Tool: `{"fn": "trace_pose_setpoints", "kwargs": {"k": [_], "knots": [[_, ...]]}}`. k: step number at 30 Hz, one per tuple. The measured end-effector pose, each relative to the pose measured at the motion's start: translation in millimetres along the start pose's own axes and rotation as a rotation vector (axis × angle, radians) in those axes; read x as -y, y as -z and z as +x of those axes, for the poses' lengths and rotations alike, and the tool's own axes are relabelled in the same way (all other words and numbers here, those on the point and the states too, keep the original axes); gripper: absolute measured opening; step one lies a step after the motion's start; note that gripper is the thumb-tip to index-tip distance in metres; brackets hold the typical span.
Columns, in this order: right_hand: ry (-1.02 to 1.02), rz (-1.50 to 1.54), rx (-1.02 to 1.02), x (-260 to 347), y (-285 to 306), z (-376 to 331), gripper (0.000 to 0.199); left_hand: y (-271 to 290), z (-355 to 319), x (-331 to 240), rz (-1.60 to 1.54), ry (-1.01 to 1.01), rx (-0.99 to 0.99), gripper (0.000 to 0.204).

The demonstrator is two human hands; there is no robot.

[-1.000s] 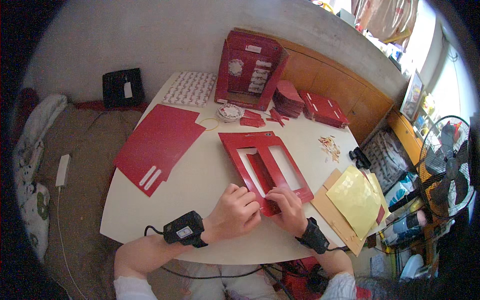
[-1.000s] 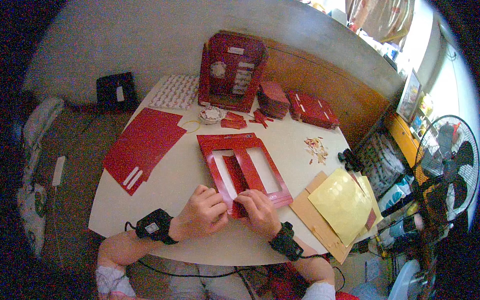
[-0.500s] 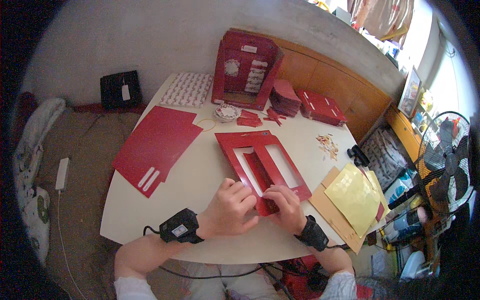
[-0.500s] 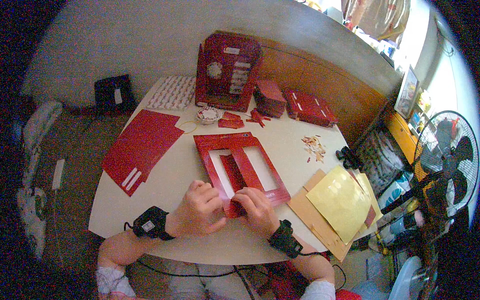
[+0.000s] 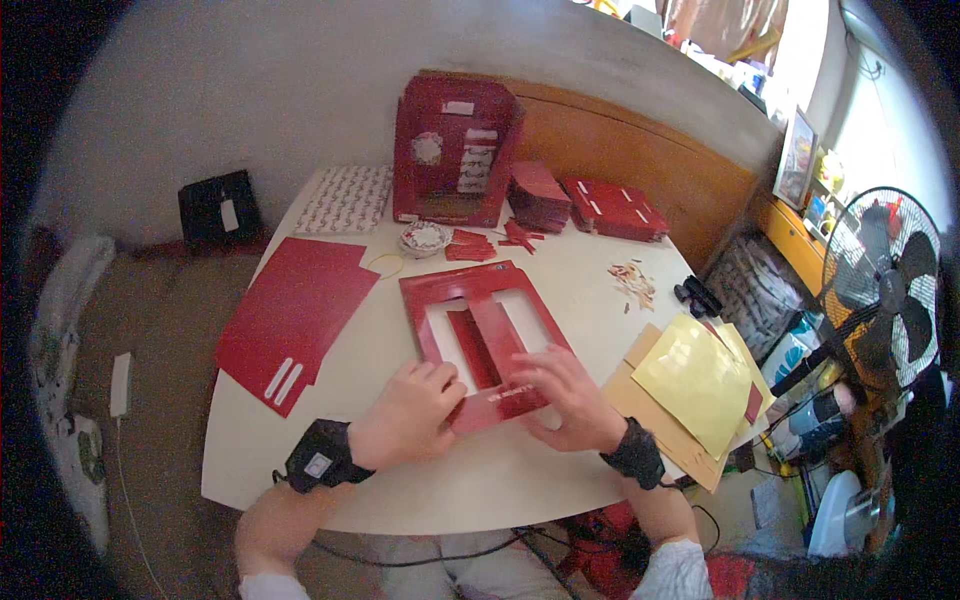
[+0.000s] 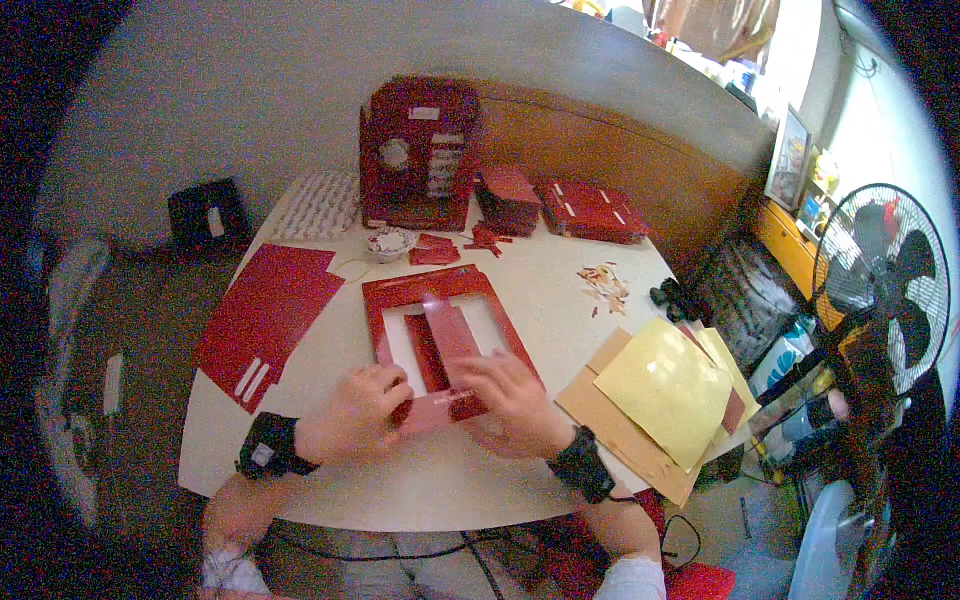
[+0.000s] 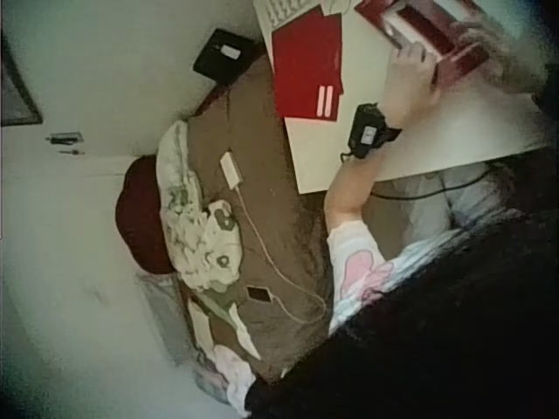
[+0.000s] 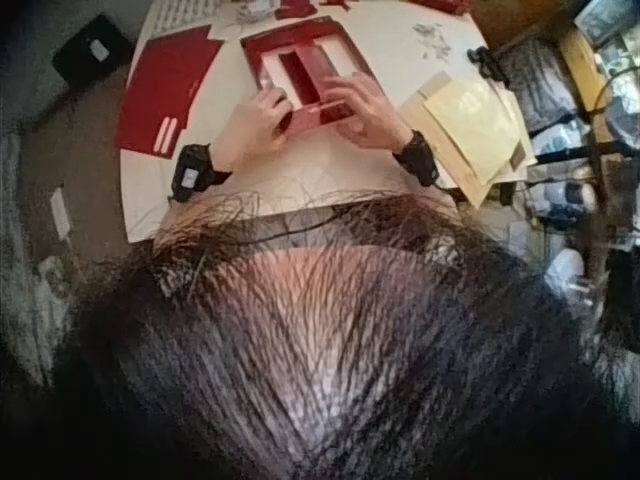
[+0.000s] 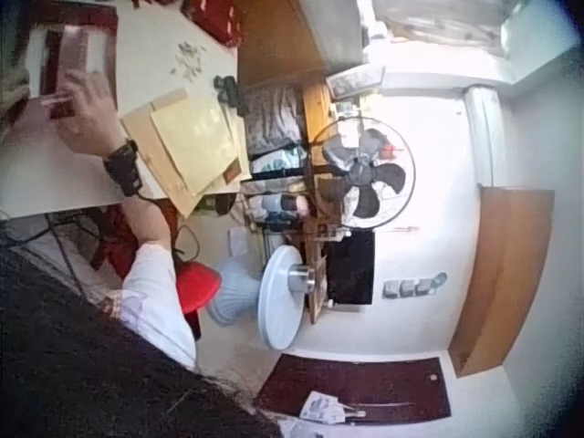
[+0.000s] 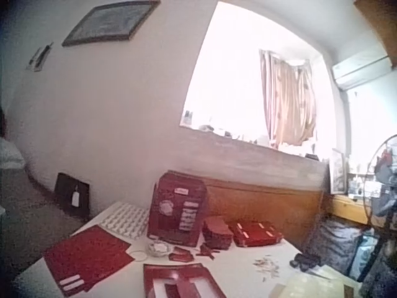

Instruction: Folding and assembling cardboard packaging components at a table.

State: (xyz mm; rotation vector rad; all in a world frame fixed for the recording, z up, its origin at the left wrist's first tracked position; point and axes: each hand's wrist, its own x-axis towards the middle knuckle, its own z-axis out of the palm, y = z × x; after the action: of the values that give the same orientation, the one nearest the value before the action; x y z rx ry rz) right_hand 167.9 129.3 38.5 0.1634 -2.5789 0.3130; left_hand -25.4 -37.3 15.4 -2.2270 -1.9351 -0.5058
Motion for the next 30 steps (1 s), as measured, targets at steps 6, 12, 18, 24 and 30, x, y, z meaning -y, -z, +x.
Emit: {"fn": "trace_pose_setpoints", "kwargs": {"k": [6, 12, 18, 24, 30], "knots": [[-0.518, -0.024, 0.017, -64, 12, -47, 0.051, 17, -2, 7, 0.151, -0.043, 0.039, 0.068], [-0.531, 0.223, 0.236, -55, 17, -41, 0.063, 21, 9, -12, 0.046, 0.075, 0.107, 0.086], [-0.283, 0.376, 0.189, -49, -4, -30, 0.077, -11, 11, -21, 0.098, -0.083, -0.131, 0.063], [-0.247, 0.277, 0.162, -39, -21, -28, 0.081, -30, 18, -28, 0.052, -0.139, -0.087, 0.058], [-0.195, 0.316, 0.142, -22, -16, -20, 0.069, -24, 22, -34, -0.091, -0.068, -0.131, 0.060]]}}
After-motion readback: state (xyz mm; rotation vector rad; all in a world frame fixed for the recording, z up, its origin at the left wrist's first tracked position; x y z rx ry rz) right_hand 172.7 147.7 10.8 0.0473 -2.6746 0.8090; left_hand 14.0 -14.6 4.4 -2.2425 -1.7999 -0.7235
